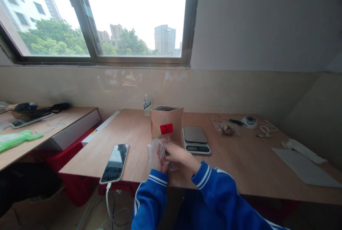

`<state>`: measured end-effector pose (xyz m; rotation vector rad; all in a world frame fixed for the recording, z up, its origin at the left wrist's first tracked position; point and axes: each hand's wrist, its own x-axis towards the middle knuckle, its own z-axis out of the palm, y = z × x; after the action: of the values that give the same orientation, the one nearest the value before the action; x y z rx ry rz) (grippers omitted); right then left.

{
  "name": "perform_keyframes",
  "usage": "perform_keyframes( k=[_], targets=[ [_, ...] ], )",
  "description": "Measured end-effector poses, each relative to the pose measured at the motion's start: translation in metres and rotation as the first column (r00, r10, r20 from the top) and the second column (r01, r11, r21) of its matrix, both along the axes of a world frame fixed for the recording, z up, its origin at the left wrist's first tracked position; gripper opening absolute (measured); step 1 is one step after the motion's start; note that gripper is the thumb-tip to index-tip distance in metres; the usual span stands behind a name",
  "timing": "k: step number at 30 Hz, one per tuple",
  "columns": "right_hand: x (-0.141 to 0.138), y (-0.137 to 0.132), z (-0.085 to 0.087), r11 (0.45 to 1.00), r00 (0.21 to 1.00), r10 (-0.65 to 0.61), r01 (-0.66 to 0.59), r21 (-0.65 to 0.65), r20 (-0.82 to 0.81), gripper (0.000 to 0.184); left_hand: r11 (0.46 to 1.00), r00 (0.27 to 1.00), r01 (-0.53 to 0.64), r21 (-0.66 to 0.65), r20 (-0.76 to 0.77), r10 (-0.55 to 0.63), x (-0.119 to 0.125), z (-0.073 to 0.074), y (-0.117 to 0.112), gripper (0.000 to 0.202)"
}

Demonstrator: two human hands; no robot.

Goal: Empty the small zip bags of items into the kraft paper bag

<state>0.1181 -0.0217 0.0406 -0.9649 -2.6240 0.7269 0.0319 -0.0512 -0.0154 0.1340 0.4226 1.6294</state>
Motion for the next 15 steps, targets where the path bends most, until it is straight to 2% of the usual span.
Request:
perform_keyframes(
  k=[6, 11, 15],
  targets=[
    [0.010, -0.007, 0.008, 0.997, 0.997, 0.072, -0.072, -0.013, -0.021, 0.022, 0.998, 0.999, -0.043, -0.044, 0.014, 0.043, -0.004, -0.007, 0.003, 0.028],
    [0.018, -0.009, 0.013, 0.987, 0.990, 0.138, -0.134, -0.084, 0.038, 0.030, 0.998, 1.000, -0.013, -0.059, 0.005, 0.014, -0.007, -0.012, 0.003, 0.028],
    [0.015, -0.005, 0.011, 0.980, 0.984, 0.176, -0.172, -0.105, 0.030, 0.020, 0.996, 1.000, -0.011, -0.083, 0.018, 0.012, -0.006, -0.010, 0.001, 0.030]
  ],
)
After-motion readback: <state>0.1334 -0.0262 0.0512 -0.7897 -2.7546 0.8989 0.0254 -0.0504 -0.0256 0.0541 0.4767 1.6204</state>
